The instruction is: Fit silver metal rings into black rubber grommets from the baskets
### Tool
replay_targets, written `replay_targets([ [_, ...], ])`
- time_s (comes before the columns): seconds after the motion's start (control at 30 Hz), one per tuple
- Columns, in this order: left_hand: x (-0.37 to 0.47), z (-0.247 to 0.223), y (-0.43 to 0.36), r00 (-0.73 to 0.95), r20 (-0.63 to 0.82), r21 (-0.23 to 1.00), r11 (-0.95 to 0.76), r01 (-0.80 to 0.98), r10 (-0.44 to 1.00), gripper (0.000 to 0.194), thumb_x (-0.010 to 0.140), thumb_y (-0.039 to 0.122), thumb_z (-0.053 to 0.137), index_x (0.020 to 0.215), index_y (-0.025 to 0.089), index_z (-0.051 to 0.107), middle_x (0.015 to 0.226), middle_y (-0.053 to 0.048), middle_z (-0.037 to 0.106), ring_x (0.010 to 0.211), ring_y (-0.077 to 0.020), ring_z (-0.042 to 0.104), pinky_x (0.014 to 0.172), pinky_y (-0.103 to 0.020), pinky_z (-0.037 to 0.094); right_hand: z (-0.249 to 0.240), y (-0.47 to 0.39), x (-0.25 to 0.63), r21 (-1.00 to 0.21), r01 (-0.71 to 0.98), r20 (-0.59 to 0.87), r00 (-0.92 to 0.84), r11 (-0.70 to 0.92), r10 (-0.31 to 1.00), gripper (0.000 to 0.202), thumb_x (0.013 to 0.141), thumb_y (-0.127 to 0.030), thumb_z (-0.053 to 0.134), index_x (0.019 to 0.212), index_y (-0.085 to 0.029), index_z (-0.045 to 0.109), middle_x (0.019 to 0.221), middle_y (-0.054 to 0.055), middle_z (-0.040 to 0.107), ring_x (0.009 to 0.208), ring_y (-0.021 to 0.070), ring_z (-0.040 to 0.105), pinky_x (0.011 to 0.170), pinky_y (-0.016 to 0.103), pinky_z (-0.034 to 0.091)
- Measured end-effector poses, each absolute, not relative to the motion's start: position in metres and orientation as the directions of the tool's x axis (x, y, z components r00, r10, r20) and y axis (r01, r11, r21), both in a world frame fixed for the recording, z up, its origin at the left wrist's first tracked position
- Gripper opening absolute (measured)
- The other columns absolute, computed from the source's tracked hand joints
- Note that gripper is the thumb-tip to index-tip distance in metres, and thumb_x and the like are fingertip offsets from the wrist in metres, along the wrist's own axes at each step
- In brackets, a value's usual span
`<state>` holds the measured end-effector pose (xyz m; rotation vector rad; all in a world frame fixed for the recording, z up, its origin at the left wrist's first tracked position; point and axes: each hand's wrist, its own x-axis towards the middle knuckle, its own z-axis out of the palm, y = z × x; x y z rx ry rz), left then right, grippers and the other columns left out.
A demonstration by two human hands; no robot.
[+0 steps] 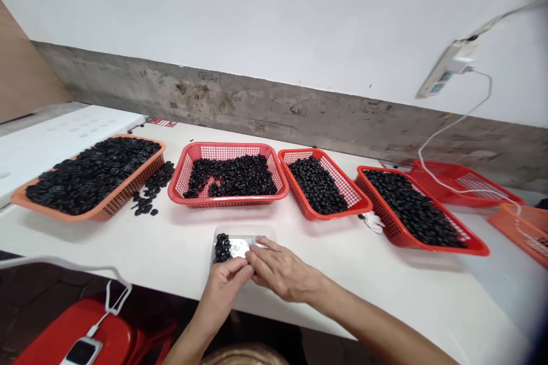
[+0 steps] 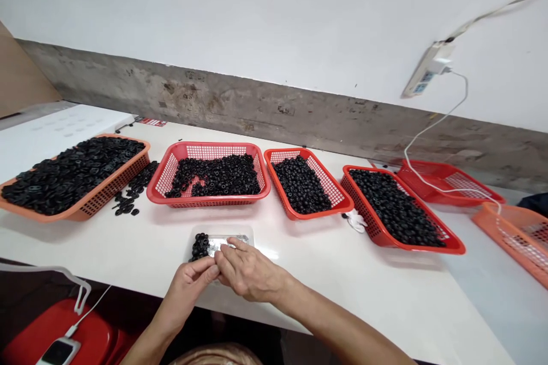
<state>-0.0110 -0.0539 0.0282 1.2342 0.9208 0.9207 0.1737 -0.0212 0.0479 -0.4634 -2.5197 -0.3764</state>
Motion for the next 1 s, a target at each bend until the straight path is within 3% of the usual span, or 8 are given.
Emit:
replay_targets([
  [0.13,-0.014,0.03,-0.06,0.257,0.001,0.996,-0.022,0.081,0.966,0.025,0.09,0.04,0.063,0.095,0.022,0.08,0.093,-0.006,0.074,0.089,-0.0227,0.066,0.083,-0.028,0.049,0.04,-0.03,0.181,0.079,0.426,0.615,-0.732,0.901,0.293,0.029,0.097,-0.018,0.052,0.121,-0.003,0.054,0.097,0.016,0.073,0.097,0.0224,0.07,0.099,0.04,0.054],
  [0.33,-0.053,0.014,-0.044,-0.203,0.032,0.987,0.001,0.16,0.979,0.028,0.085,0.047,0.064,0.093,0.023,0.076,0.099,-0.006,0.076,0.098,-0.0253,0.067,0.091,-0.032,0.05,0.041,-0.012,0.233,0.056,0.593,0.729,-0.574,0.803,0.372,0.038,0.094,-0.02,0.062,0.129,-0.011,0.052,0.096,0.01,0.075,0.082,0.0166,0.072,0.09,0.036,0.054],
  [0.4,-0.071,0.005,-0.029,-0.313,0.109,0.965,-0.025,0.261,0.944,0.031,0.085,0.049,0.062,0.095,0.022,0.075,0.101,-0.006,0.076,0.098,-0.025,0.066,0.092,-0.033,0.049,0.05,0.009,0.259,0.044,0.722,0.763,-0.471,0.691,0.443,0.034,0.095,-0.026,0.063,0.127,-0.017,0.055,0.098,0.009,0.076,0.079,0.0169,0.071,0.088,0.037,0.053],
  [0.47,-0.088,-0.008,-0.012,-0.377,0.19,0.912,-0.022,0.409,0.906,0.036,0.085,0.052,0.059,0.098,0.022,0.074,0.099,-0.006,0.076,0.09,-0.024,0.066,0.087,-0.033,0.05,0.059,0.029,0.28,-0.091,0.876,0.78,-0.232,0.474,0.58,0.04,0.094,-0.038,0.061,0.128,-0.017,0.057,0.115,0.015,0.071,0.093,0.0239,0.071,0.087,0.042,0.051],
  [0.53,-0.102,-0.023,0.002,-0.417,0.226,0.865,0.016,0.502,0.881,0.039,0.085,0.053,0.057,0.096,0.02,0.074,0.097,-0.007,0.076,0.08,-0.023,0.065,0.08,-0.033,0.051,0.063,0.04,0.292,-0.31,0.881,0.746,-0.008,0.358,0.666,0.053,0.092,-0.049,0.061,0.133,-0.015,0.055,0.119,0.017,0.068,0.1,0.0269,0.068,0.086,0.042,0.052],
  [0.63,-0.117,-0.045,0.013,-0.436,0.215,0.846,0.057,0.531,0.874,0.039,0.083,0.051,0.056,0.095,0.018,0.073,0.091,-0.008,0.075,0.073,-0.0233,0.065,0.076,-0.035,0.051,0.05,0.029,0.294,-0.519,0.803,0.69,0.191,0.293,0.698,0.043,0.092,-0.05,0.06,0.12,-0.018,0.065,0.101,0.01,0.073,0.087,0.0224,0.068,0.082,0.036,0.053],
  [0.73,-0.122,-0.059,0.016,-0.428,0.201,0.831,0.078,0.551,0.881,0.035,0.084,0.048,0.055,0.094,0.019,0.073,0.089,-0.008,0.075,0.075,-0.024,0.066,0.075,-0.034,0.051,0.018,-0.003,0.287,-0.569,0.781,0.679,0.27,0.257,0.683,0.032,0.095,-0.044,0.054,0.097,-0.017,0.07,0.087,0.007,0.072,0.07,0.0179,0.064,0.07,0.031,0.052],
  [1.0,-0.123,-0.067,0.02,-0.398,0.197,0.816,0.075,0.574,0.896,0.031,0.085,0.041,0.054,0.098,0.02,0.073,0.095,-0.007,0.076,0.08,-0.0236,0.068,0.079,-0.034,0.052,-0.067,-0.059,0.285,-0.623,0.761,0.587,0.298,0.184,0.753,0.035,0.096,-0.043,0.052,0.079,-0.017,0.068,0.07,0.005,0.069,0.06,0.0176,0.063,0.058,0.028,0.049],
])
